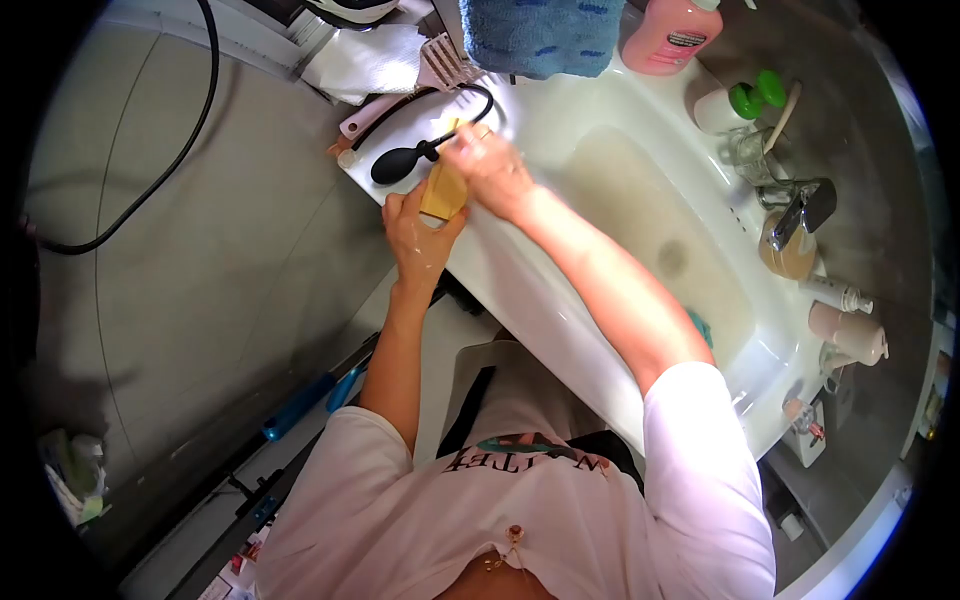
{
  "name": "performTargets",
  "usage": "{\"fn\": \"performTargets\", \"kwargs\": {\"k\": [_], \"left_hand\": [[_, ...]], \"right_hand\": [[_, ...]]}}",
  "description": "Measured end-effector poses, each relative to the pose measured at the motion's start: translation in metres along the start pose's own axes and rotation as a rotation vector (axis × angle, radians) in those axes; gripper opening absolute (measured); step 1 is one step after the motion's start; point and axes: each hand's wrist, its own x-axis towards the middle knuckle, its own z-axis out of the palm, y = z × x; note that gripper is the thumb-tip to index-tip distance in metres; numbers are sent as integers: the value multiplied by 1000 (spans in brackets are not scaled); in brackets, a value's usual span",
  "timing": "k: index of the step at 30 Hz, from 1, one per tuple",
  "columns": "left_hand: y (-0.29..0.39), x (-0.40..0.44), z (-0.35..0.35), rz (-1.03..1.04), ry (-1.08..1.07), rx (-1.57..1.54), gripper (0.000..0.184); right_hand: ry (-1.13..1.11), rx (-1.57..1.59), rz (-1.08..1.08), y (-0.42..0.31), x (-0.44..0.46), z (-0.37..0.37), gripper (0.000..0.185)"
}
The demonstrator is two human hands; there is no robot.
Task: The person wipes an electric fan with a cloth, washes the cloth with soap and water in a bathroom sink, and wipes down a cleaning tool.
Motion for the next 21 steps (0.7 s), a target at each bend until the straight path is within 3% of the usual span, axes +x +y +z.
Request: {"fn": "performTargets", "kwargs": {"k": [5,7,8,11,12,15,16,19,21], "left_hand": [[-4,-1,5,33,42,14,55],[-5,0,6,51,62,9,55],[-5,-1,5,36,39,-5,55],[-1,0,-1,14,2,-16,55],[1,0,-2,2,-17,-18,56],[2,1,-1,-19,-6,-5,56],[-4,0,4,-20,-6,-9,56],[-10,-2,10,36,74,-13,56],[-3,0,1,17,7,-25,55]], "right_hand": [[-9,11,187,-18,-3,2,13],[-265,220,137,-32,-10,-2,14],[-270,218,79,-29,-9,-4,15],[-120,100,65,3,2,1,20],[-71,22,150,9,8,1,20],[-21,6,165,-8,3,12,15],[-180,19,224,-23,-4,12,12],[-268,235,100,-37,-11,2,12],[-325,116,80,-18,1,2,12]]}}
